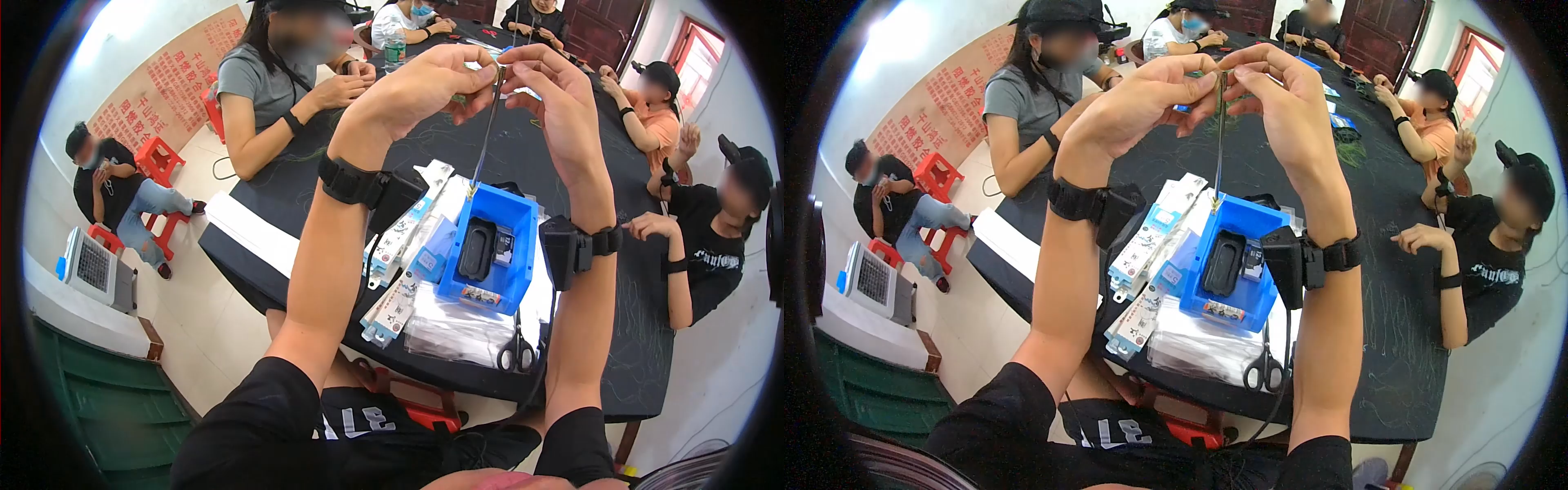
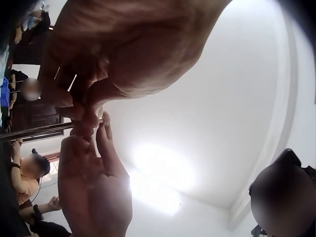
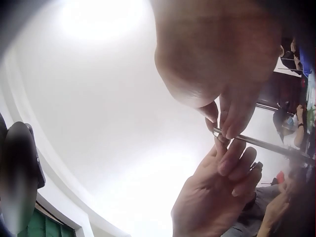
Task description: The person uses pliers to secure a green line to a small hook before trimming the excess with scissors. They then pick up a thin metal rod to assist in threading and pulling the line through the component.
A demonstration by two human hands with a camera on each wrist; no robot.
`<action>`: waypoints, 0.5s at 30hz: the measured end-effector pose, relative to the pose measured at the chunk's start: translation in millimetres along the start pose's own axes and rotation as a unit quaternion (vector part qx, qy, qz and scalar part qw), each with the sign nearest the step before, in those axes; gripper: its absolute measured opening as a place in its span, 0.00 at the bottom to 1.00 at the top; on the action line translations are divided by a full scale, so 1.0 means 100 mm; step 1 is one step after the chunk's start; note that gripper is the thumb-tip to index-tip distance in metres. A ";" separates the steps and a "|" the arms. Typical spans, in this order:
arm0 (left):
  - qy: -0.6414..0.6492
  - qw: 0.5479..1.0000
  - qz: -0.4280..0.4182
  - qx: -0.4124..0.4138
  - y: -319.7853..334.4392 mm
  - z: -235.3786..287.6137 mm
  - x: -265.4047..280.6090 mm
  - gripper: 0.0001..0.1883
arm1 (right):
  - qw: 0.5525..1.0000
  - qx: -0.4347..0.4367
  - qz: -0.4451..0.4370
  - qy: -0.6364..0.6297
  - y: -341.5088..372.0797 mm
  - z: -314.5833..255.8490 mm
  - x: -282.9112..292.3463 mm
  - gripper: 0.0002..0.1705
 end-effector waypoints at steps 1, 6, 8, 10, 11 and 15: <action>-0.006 1.000 -0.003 -0.005 0.00 0.00 -0.01 0.14 | 1.000 0.005 -0.002 0.001 0.01 -0.02 0.00 0.12; -0.041 0.999 -0.011 -0.012 -0.02 0.01 -0.02 0.14 | 0.998 0.012 0.008 0.065 0.03 -0.05 0.12 0.11; -0.052 0.999 -0.014 -0.009 -0.01 -0.01 -0.01 0.13 | 0.996 0.020 0.013 0.086 0.04 -0.08 0.20 0.11; -0.048 0.998 -0.035 -0.020 -0.02 -0.02 0.00 0.13 | 0.983 0.064 0.022 0.169 0.08 -0.24 0.32 0.10; -0.044 0.997 -0.054 -0.029 0.00 -0.02 -0.05 0.12 | 0.981 0.079 0.014 0.174 0.13 -0.34 0.35 0.09; -0.060 0.997 -0.022 0.032 0.02 -0.04 0.03 0.15 | 0.939 0.022 -0.243 0.242 0.74 -0.99 0.24 0.34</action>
Point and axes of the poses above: each hand's wrist, its own y-axis away from the middle knuckle, its own x-axis out of the back of the hand, z = x × y, the point moved 10 cm from there along -y, towards the middle knuckle, and after that the axes turned 12 degrees about y, right-handed, at the moved point
